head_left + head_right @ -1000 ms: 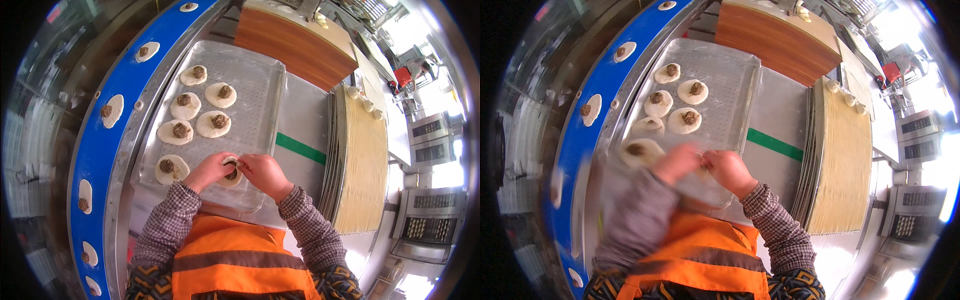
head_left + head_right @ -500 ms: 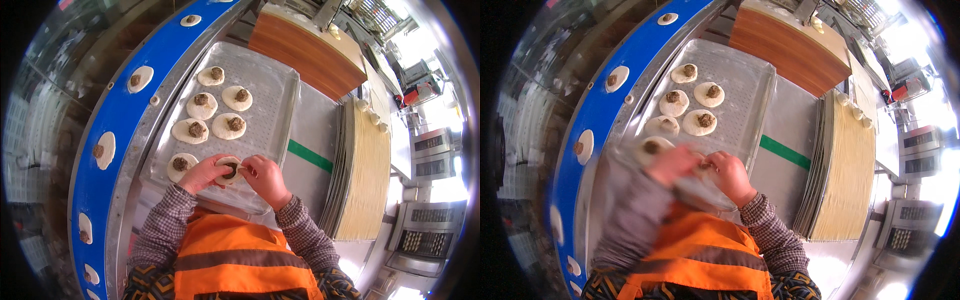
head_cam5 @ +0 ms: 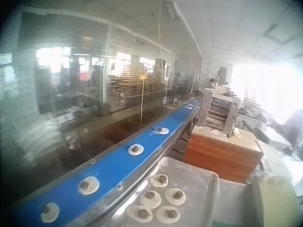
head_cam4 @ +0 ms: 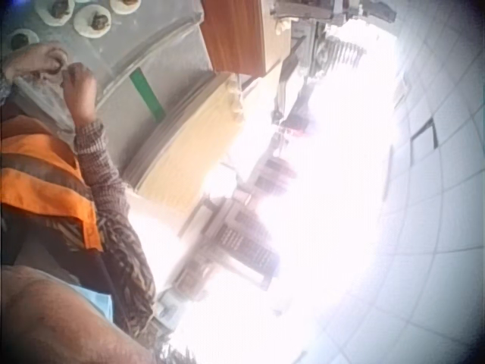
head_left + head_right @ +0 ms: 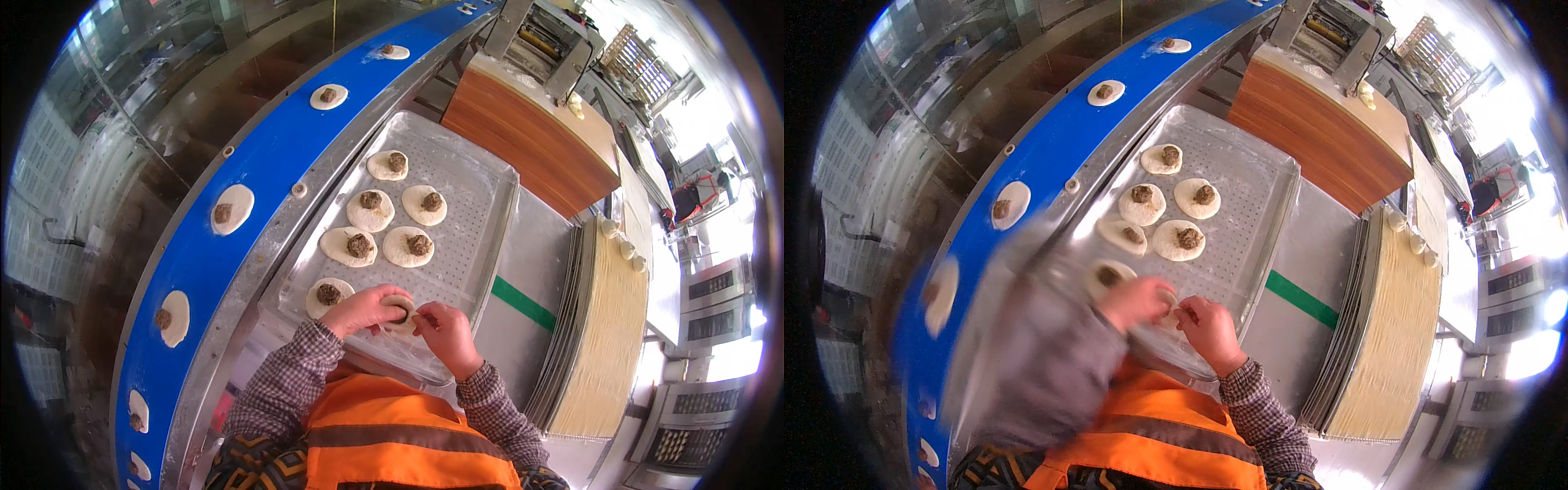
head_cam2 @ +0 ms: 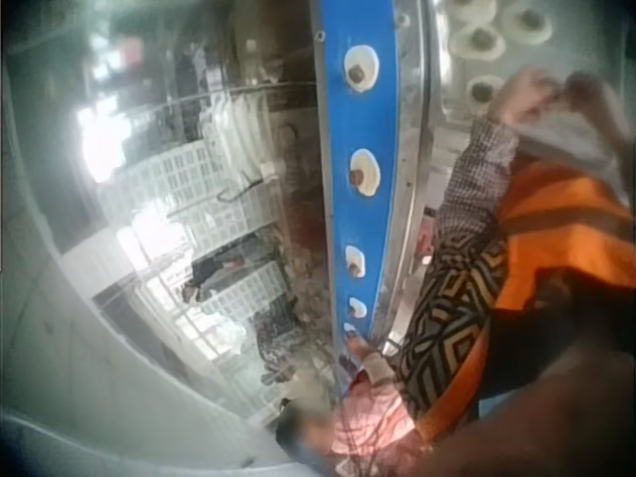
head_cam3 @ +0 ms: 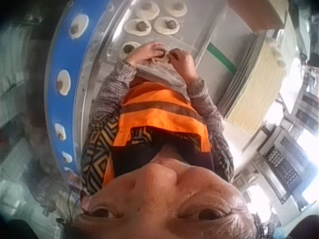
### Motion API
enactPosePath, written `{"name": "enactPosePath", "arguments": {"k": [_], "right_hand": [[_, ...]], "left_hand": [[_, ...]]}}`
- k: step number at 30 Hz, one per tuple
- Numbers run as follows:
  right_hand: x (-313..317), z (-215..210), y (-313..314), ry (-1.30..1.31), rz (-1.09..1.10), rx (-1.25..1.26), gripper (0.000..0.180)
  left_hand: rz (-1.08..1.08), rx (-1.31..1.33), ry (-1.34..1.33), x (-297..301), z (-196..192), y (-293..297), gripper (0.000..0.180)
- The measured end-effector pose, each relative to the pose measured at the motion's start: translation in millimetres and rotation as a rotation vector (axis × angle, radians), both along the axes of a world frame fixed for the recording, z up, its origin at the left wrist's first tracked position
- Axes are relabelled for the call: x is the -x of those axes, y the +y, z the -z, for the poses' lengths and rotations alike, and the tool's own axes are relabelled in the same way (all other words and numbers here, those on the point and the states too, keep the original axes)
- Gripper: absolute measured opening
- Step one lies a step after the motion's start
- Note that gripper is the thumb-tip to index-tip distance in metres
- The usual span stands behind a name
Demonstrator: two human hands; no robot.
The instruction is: The person takes pre-filled dumpling wrappers from a conveyor belt and places them onto a metal tray. They then fold and seal each dumpling by hand before arranging them on the tray.
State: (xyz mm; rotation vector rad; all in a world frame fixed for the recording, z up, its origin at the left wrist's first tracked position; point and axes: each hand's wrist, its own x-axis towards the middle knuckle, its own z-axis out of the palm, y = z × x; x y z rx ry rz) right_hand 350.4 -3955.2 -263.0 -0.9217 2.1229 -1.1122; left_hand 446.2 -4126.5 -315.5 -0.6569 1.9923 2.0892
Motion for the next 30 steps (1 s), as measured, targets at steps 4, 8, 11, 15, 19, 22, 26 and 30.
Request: {"name": "enactPosePath", "arguments": {"k": [4, 8, 11, 15, 19, 22, 26, 30], "right_hand": [[-0.2, 8.1, -5.0, -0.130, 0.068, 0.062, 0.014], [-2.0, 10.5, -5.4, 0.204, -0.079, 0.120, 0.016], [-2.1, 10.8, -6.6, 0.128, -0.004, 0.072, 0.022], [-5.2, 9.4, -9.4, 0.041, -0.072, 0.000, 0.014], [-4.4, 18.9, -15.2, -0.182, 0.104, 0.108, 0.008], [-4.9, 25.3, -23.3, -0.461, 0.086, 0.250, 0.007], [-8.1, 29.2, -31.2, 0.274, -0.215, -0.017, 0.011], [-12.7, 27.4, -31.5, -0.034, -0.086, 0.102, 0.015]], "left_hand": [[-0.002, 0.200, -0.032, -2.6, 9.2, -0.5, 0.038], [0.241, 0.469, 0.183, -3.1, 3.7, -5.5, 0.031], [0.268, 0.375, 0.092, -1.1, -1.5, -12.0, 0.031], [0.261, 0.304, 0.143, -5.3, -4.6, -8.1, 0.038], [-0.270, -0.209, 0.055, -11.0, 3.7, 7.0, 0.038], [-0.394, -0.511, 0.152, -16.0, 7.1, 17.6, 0.045], [-0.313, -0.038, 0.038, -25.1, 5.6, 16.4, 0.047], [-0.140, 0.065, 0.021, -35.4, 4.2, 4.8, 0.040]]}}
